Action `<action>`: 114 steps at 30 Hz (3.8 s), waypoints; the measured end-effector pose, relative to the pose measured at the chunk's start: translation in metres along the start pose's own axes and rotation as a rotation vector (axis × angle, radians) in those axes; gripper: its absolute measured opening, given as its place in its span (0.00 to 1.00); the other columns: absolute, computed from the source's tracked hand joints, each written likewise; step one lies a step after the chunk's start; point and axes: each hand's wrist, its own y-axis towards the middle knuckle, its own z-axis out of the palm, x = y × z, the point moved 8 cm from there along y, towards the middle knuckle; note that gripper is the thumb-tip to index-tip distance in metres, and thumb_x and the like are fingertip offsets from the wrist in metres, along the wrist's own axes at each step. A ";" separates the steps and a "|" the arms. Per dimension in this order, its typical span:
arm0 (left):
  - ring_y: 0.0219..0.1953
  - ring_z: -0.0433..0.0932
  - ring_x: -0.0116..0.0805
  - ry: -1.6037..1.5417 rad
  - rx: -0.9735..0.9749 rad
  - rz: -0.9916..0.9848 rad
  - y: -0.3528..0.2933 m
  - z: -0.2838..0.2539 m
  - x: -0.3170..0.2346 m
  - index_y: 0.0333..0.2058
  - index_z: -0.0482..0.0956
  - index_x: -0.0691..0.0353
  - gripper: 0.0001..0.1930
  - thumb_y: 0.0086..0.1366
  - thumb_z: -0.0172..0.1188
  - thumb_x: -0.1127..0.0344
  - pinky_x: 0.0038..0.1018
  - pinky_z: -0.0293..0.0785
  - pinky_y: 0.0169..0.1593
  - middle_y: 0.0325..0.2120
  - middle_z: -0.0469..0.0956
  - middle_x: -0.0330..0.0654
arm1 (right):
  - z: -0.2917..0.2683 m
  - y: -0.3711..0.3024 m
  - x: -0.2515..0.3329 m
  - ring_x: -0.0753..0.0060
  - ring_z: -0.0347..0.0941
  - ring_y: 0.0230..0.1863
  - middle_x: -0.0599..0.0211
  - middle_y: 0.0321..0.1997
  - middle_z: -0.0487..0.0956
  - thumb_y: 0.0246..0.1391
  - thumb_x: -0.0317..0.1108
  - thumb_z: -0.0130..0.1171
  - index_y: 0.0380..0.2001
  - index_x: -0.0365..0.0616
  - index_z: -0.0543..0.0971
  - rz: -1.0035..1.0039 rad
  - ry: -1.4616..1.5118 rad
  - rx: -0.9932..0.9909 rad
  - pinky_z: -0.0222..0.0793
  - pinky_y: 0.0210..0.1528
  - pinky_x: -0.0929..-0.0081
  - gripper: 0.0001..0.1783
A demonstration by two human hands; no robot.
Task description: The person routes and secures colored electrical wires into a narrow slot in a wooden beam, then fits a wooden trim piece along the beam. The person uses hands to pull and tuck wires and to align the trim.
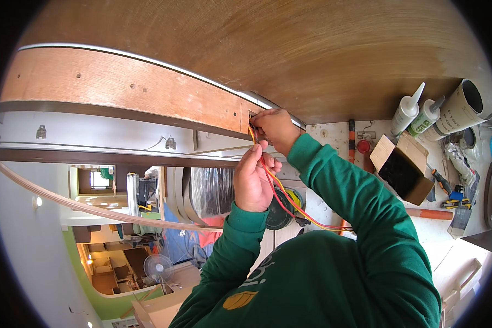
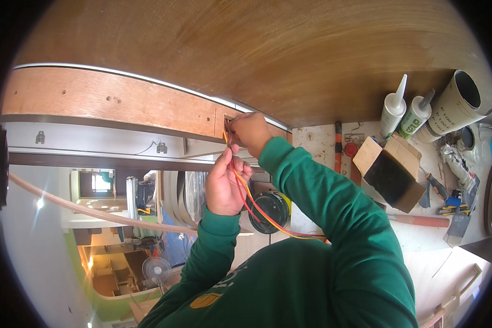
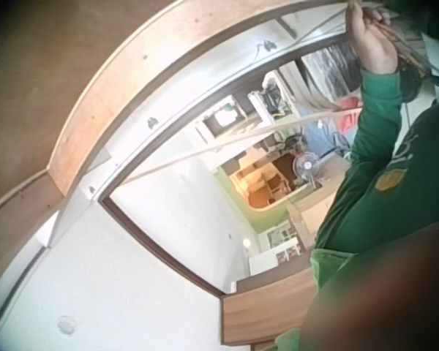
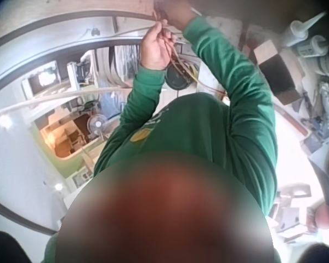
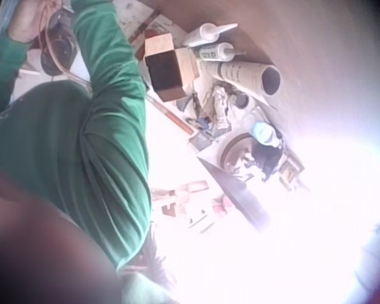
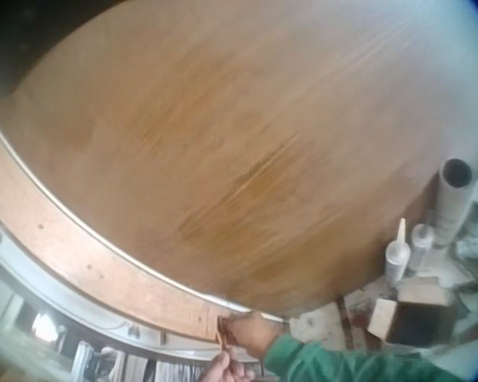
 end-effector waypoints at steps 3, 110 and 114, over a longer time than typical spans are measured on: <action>0.31 0.76 0.26 -0.001 0.001 0.013 -0.001 0.000 0.001 0.45 0.81 0.59 0.09 0.73 0.60 0.62 0.29 0.75 0.41 0.26 0.77 0.34 | -0.005 -0.001 0.005 0.62 0.84 0.41 0.57 0.39 0.87 0.49 0.27 0.65 0.37 0.44 0.88 0.166 -0.231 0.045 0.78 0.43 0.71 0.10; 0.54 0.80 0.34 0.342 0.298 -0.167 -0.009 -0.038 0.120 0.62 0.73 0.64 0.24 0.78 0.53 0.53 0.30 0.71 0.58 0.52 0.83 0.46 | -0.029 -0.037 0.033 0.71 0.75 0.18 0.63 0.20 0.78 0.65 0.43 0.59 0.33 0.36 0.80 0.603 -0.097 0.273 0.71 0.22 0.71 0.18; 0.54 0.80 0.35 0.286 0.333 -0.223 -0.011 -0.037 0.135 0.62 0.73 0.64 0.22 0.77 0.53 0.56 0.30 0.71 0.59 0.53 0.82 0.46 | -0.031 -0.062 0.042 0.71 0.77 0.20 0.61 0.21 0.80 0.63 0.44 0.61 0.31 0.37 0.82 0.640 -0.049 0.392 0.74 0.24 0.71 0.18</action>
